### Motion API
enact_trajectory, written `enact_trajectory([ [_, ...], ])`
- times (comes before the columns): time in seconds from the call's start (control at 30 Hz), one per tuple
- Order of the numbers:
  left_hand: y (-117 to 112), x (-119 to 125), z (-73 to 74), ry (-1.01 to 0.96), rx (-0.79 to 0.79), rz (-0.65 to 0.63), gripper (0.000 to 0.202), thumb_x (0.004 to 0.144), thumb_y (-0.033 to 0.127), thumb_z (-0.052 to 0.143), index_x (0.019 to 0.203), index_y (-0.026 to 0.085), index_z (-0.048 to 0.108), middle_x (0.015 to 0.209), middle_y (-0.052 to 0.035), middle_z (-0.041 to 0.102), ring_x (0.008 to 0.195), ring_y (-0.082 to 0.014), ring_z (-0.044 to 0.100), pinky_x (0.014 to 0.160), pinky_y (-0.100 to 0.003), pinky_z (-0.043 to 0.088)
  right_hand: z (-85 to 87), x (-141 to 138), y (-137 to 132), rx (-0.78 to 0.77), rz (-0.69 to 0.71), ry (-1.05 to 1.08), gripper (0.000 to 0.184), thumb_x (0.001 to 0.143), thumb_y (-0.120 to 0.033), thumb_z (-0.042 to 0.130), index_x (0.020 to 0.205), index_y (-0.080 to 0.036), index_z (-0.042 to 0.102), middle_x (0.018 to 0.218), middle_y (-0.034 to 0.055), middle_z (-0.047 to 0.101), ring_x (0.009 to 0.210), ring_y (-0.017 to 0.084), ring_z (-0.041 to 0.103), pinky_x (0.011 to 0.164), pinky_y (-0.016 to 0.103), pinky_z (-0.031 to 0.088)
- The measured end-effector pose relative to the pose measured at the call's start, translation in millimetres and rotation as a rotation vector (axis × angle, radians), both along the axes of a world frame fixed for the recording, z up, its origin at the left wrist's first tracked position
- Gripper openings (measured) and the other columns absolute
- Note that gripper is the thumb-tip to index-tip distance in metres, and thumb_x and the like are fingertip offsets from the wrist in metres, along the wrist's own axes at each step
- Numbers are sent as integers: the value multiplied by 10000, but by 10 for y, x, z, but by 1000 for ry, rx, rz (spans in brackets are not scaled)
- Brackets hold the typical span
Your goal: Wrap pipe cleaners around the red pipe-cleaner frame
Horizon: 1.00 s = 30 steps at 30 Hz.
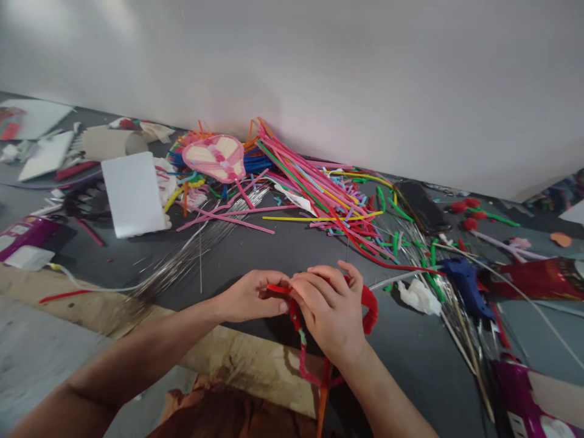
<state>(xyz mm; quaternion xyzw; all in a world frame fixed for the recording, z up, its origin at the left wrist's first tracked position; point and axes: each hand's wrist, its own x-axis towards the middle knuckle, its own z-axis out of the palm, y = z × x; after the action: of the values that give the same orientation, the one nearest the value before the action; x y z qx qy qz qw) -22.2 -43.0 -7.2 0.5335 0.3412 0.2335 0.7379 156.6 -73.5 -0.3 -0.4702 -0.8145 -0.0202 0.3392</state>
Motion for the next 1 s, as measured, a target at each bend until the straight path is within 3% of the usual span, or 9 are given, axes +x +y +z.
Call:
enact_trajectory([
  [0.2,-12,51,-51,-6,-83,124,389,744,506,629,689,122,600,591,-12,607,568,-103,564,596,-214,429,-14,-20,5,-15,-22,14,189,818,-205,618,1002,-241,593,879,10,710,848,191,655,990,470,328],
  [0.3,5,73,-94,-30,-201,189,404,702,513,672,681,116,606,576,-18,623,524,-103,578,566,-215,449,-1,59,13,18,-10,7,334,803,-250,643,1121,-243,541,964,39,701,928,218,636,1006,492,325],
  [0.4,37,58,-128,-73,-261,235,375,684,469,708,690,105,619,627,-40,657,521,-104,588,549,-221,468,12,228,39,17,-87,79,397,795,-274,638,1171,-224,520,1022,85,670,1018,262,588,962,489,384],
  [0.53,78,11,-123,-99,-215,253,328,734,415,683,682,97,620,674,-69,684,533,-98,591,551,-217,469,-75,452,123,-209,-237,284,354,844,-328,546,1167,-185,536,1093,129,628,1011,260,585,857,431,472],
  [0.7,108,-32,-46,-65,-108,256,285,780,373,647,697,101,636,702,-65,690,557,-93,595,566,-212,472,-231,508,192,-584,-220,480,319,861,-384,522,1120,-208,580,994,74,683,797,187,658,725,336,520],
  [0.83,108,-51,-7,-33,-61,254,270,785,361,645,727,98,641,707,-66,694,548,-91,590,561,-209,466,-203,456,197,-688,-227,567,301,858,-400,518,1041,-189,630,716,21,668,553,143,601,562,281,496],
  [1.0,104,-63,-20,-29,-47,279,288,778,380,649,724,98,634,705,-78,700,526,-97,584,542,-214,460,-132,425,193,-762,-240,736,326,828,-422,564,1022,-174,648,608,-9,599,546,130,554,548,259,459],
])
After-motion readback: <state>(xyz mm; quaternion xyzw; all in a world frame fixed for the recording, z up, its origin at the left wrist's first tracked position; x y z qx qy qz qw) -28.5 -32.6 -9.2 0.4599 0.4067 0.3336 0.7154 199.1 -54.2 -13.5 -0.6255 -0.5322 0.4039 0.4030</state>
